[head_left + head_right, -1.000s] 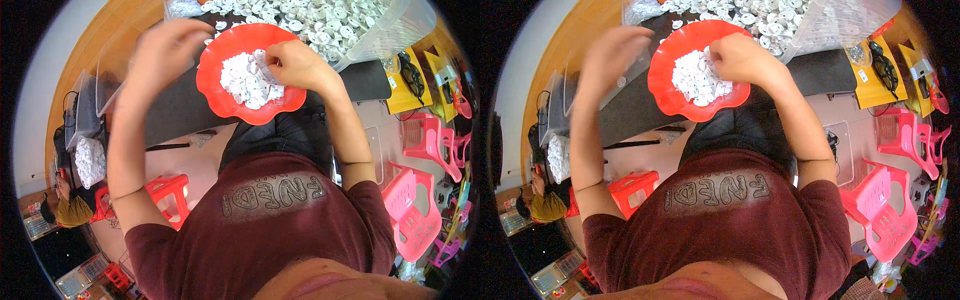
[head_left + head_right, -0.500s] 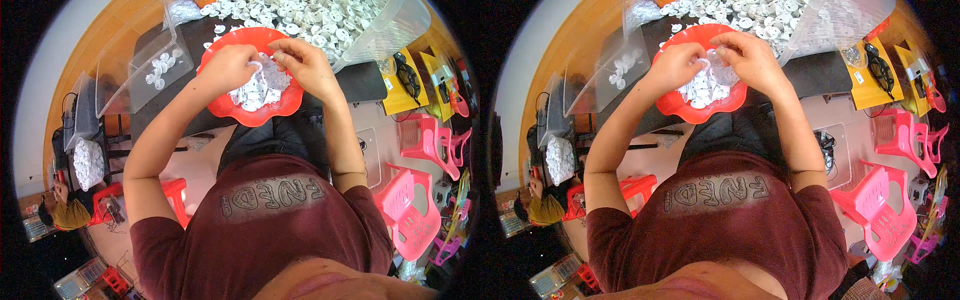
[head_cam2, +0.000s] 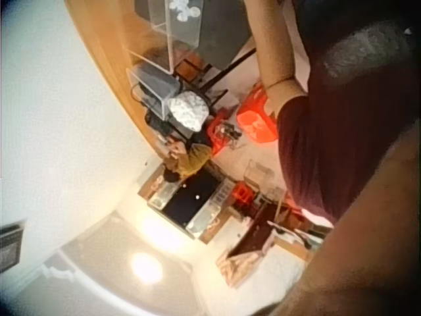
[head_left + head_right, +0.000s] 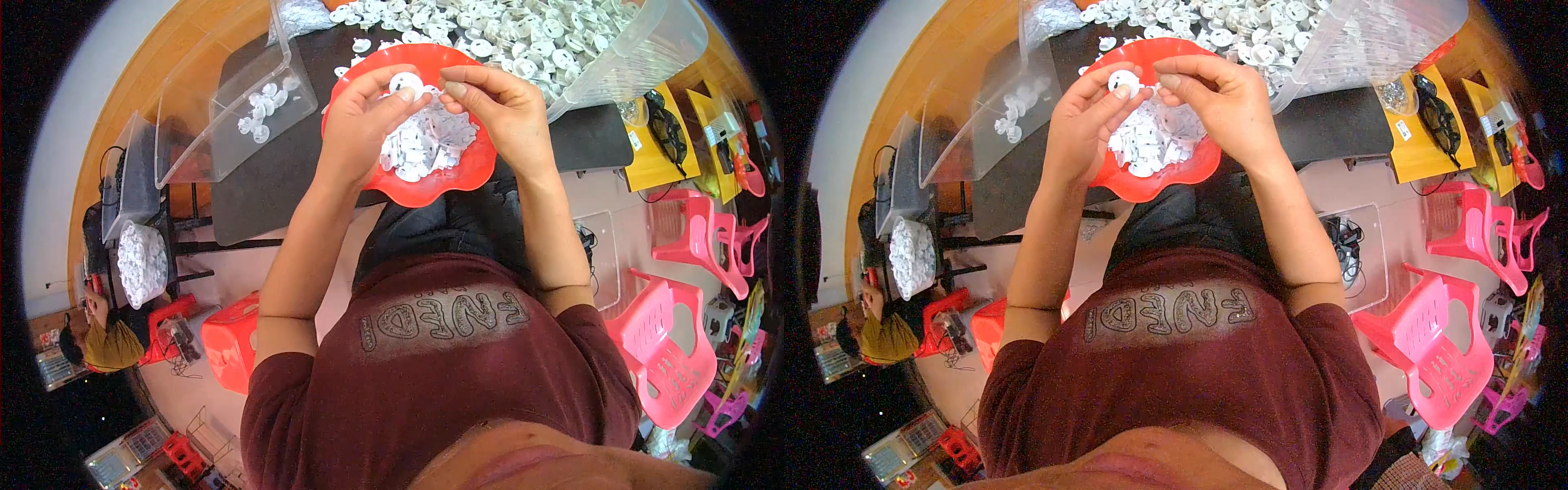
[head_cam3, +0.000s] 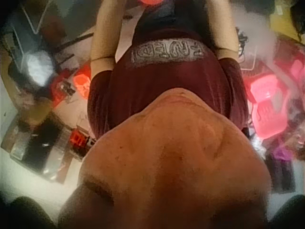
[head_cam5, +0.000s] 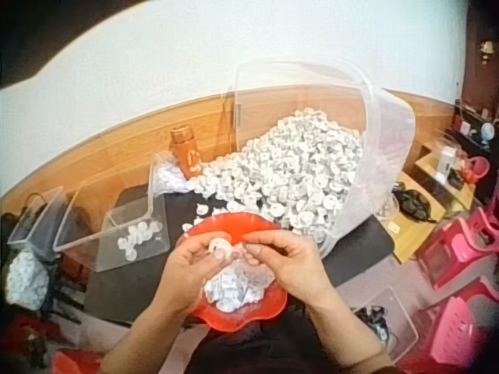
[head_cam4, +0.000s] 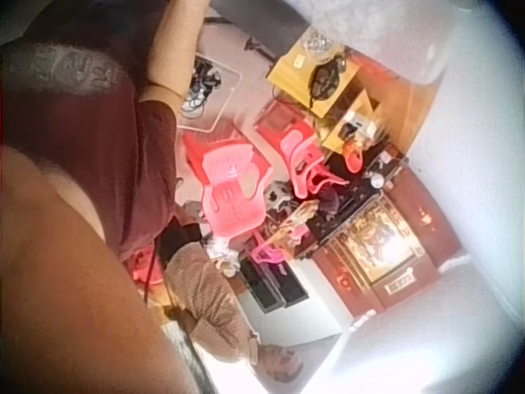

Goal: The person sorts small white plastic components by hand, transferring them from a large storage bin into smaller clear containers and a red bowl.

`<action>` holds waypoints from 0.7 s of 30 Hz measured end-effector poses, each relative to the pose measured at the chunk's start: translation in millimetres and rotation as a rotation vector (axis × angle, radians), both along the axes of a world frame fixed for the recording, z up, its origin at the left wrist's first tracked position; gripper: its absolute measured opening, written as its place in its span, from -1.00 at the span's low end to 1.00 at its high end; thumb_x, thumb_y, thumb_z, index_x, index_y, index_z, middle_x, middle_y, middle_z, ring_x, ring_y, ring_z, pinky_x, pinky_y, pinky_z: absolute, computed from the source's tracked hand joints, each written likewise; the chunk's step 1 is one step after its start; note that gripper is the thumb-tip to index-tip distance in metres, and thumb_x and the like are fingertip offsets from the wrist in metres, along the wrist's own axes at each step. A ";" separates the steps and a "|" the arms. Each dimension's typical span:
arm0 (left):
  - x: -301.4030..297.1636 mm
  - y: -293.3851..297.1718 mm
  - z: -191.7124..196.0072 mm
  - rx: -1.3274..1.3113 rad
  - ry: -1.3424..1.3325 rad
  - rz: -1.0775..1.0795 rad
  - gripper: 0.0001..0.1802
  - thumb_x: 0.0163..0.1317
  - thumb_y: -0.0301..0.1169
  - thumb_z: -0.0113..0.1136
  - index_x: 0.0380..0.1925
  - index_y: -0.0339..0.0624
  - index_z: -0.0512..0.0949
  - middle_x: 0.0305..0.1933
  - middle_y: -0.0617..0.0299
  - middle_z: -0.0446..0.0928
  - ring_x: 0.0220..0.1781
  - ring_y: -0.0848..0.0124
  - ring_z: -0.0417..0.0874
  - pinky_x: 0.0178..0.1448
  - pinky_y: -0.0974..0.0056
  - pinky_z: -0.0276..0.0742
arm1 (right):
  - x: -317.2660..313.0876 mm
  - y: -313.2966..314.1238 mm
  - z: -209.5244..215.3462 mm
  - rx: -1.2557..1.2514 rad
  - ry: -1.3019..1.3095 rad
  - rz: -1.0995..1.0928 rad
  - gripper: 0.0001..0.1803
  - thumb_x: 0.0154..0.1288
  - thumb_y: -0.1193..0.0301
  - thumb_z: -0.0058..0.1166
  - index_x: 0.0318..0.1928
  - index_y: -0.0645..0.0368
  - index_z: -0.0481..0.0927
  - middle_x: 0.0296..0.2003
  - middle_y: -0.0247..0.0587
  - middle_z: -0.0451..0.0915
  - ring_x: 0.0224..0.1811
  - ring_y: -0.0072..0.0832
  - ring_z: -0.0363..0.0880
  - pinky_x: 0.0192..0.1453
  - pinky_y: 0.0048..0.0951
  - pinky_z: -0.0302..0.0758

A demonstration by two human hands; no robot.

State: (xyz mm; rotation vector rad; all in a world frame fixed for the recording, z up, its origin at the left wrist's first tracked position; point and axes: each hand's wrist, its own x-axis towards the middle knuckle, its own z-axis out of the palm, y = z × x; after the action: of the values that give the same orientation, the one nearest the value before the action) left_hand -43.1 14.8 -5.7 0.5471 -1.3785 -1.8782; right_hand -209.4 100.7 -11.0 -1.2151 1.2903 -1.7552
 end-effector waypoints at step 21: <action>-13.7 21.6 4.2 -0.128 -0.108 0.016 -0.79 0.34 -0.41 0.14 -0.14 -0.33 0.54 -0.39 0.22 0.51 -0.46 0.53 0.53 -0.45 0.42 0.56 | 5.1 5.2 9.7 -0.070 0.162 -0.106 -0.80 0.24 0.51 0.18 -0.11 0.16 0.70 -0.23 -0.25 0.71 -0.32 -0.62 0.64 -0.37 -0.59 0.52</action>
State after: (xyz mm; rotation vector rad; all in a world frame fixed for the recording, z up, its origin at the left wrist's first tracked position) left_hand -56.8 36.5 -1.5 0.6009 -1.5480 -1.7548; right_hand -204.2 106.0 -1.3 -1.3746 1.4193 -1.8209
